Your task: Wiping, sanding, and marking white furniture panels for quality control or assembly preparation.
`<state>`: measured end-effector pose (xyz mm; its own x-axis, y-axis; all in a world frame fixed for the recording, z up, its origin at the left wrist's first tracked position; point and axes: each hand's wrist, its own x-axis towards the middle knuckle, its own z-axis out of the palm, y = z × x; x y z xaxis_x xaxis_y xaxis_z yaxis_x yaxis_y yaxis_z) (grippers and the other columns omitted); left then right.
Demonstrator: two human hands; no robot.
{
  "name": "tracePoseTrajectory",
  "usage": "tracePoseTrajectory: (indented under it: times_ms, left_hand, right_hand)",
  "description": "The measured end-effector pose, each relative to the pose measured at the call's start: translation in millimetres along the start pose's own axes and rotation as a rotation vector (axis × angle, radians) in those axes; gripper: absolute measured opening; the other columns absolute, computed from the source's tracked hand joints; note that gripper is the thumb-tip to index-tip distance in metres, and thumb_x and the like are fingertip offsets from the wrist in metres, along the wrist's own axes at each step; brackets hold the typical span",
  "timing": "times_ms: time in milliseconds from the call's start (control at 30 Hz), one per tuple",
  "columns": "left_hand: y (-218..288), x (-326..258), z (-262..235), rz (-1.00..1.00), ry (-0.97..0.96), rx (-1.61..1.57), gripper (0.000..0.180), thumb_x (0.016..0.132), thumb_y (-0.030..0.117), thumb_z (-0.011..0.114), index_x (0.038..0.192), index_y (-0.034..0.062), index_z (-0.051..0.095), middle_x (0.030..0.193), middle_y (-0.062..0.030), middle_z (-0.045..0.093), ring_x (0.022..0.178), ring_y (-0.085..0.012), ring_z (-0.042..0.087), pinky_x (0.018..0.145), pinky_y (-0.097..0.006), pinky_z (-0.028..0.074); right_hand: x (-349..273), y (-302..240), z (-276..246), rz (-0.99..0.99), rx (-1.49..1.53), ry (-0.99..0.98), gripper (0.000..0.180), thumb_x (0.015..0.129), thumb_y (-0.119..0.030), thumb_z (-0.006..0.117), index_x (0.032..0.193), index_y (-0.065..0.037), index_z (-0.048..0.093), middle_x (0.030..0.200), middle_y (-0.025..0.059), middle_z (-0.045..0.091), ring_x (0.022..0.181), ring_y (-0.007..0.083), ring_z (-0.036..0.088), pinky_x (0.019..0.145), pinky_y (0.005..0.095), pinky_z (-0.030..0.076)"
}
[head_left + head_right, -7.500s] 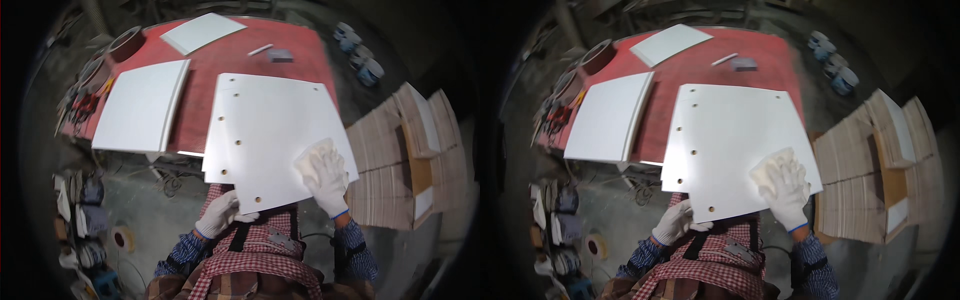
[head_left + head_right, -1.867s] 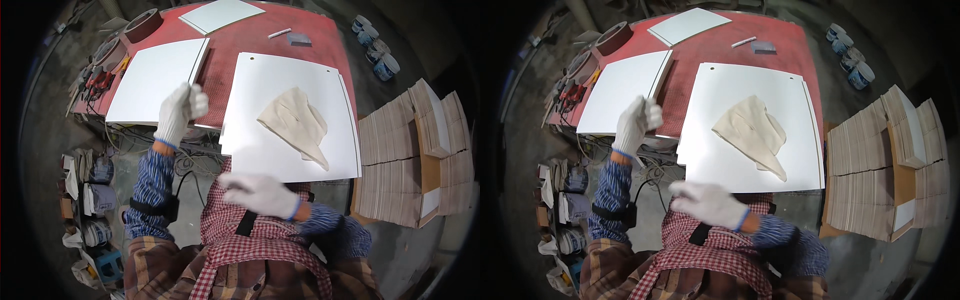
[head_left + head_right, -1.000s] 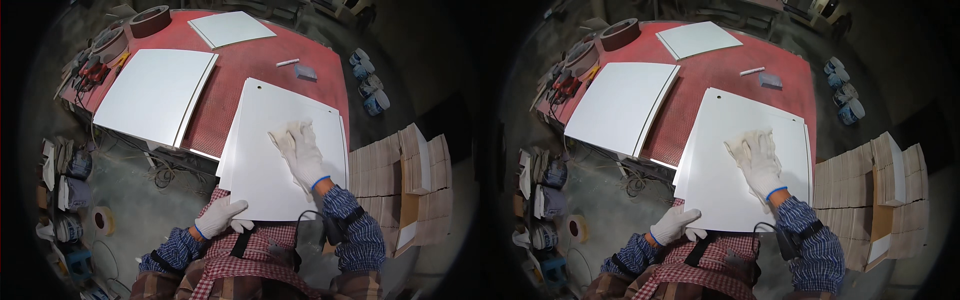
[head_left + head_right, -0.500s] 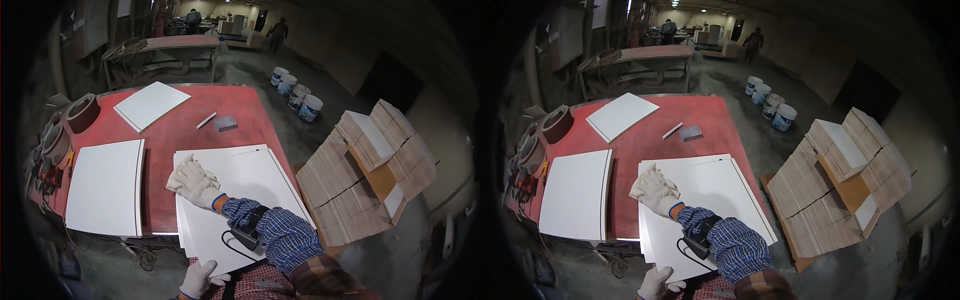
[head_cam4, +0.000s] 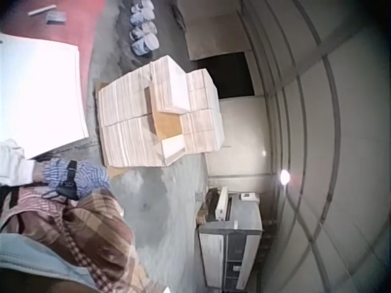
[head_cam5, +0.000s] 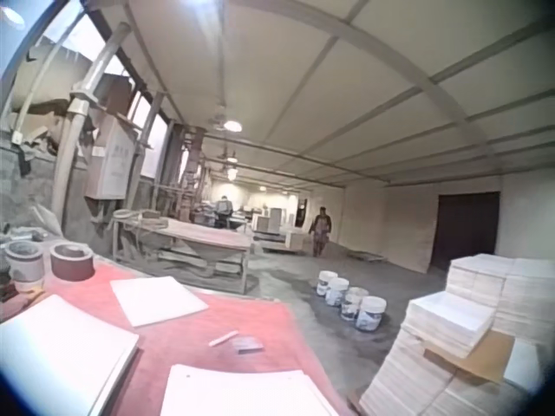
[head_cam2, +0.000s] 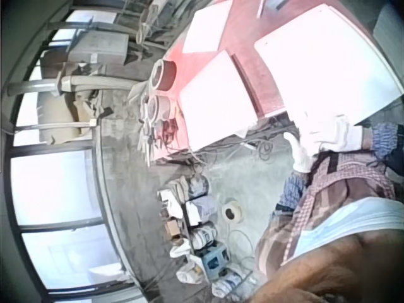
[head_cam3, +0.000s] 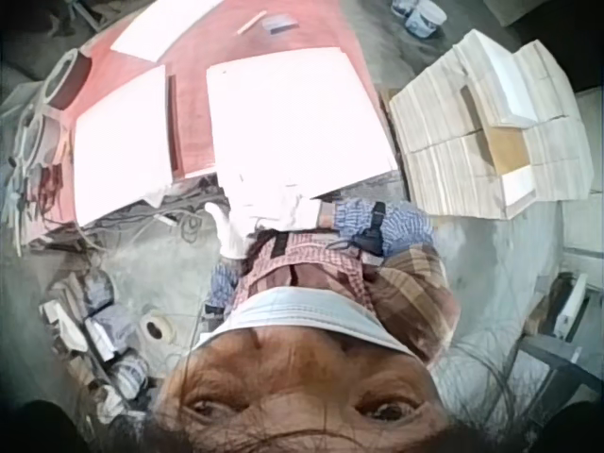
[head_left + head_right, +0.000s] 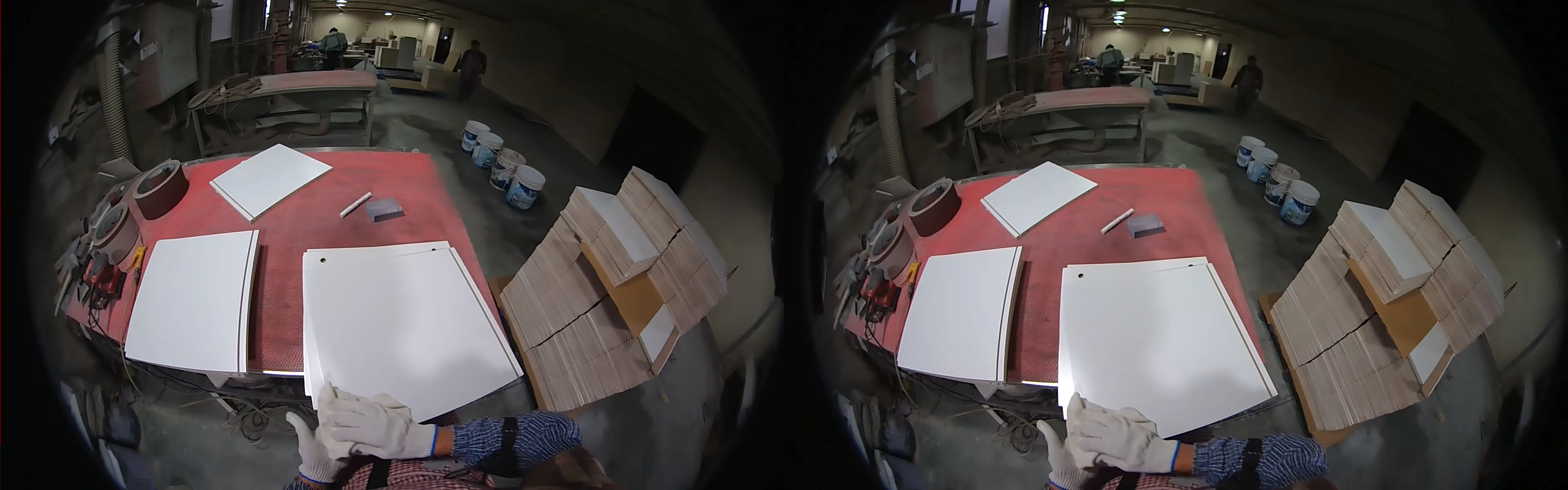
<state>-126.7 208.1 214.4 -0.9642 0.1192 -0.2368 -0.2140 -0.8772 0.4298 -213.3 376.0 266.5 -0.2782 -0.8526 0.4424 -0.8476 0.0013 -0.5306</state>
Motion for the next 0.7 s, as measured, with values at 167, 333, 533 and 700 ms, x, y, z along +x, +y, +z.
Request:
tracePoseTrajectory:
  times_ms: [167,333,533,700]
  left_hand:
    - [9,-5,5,-0.196,-0.098,0.211,0.098,0.099,0.076,0.017,0.154,-0.0042,0.024,0.136,-0.0310,0.053,0.113,-0.0447,0.065,0.090,-0.052,0.061]
    - [4,8,35,-0.233,0.153,0.346,0.058,0.110,0.043,0.040,0.141,-0.0058,0.036,0.121,-0.0267,0.063,0.091,-0.0396,0.073,0.066,-0.045,0.067]
    - [8,17,12,-0.218,0.231,0.474,0.031,0.103,0.021,0.061,0.123,-0.0017,0.055,0.109,-0.0156,0.069,0.082,-0.0255,0.074,0.044,-0.031,0.057]
    - [6,18,41,-0.199,0.339,0.492,0.031,0.100,0.026,0.065,0.114,-0.0017,0.060,0.099,-0.0078,0.065,0.072,-0.0156,0.066,0.045,-0.025,0.055]
  right_hand:
    - [-48,-4,-78,0.352,-0.232,0.015,0.037,0.082,-0.018,0.067,0.118,-0.011,0.069,0.119,0.0124,0.065,0.117,0.0341,0.060,0.102,0.0457,0.048]
    - [-52,27,-108,0.803,-0.515,0.237,0.021,0.093,-0.026,0.061,0.108,-0.020,0.074,0.117,0.0071,0.063,0.109,0.0280,0.060,0.095,0.0407,0.051]
    - [-21,17,11,0.712,-0.377,0.020,0.028,0.094,-0.029,0.059,0.120,-0.022,0.063,0.116,0.0076,0.059,0.103,0.0264,0.059,0.093,0.0397,0.052]
    - [-83,35,-92,0.619,-0.679,0.136,0.033,0.097,-0.023,0.056,0.128,-0.020,0.064,0.127,0.0078,0.059,0.112,0.0310,0.059,0.099,0.0422,0.049]
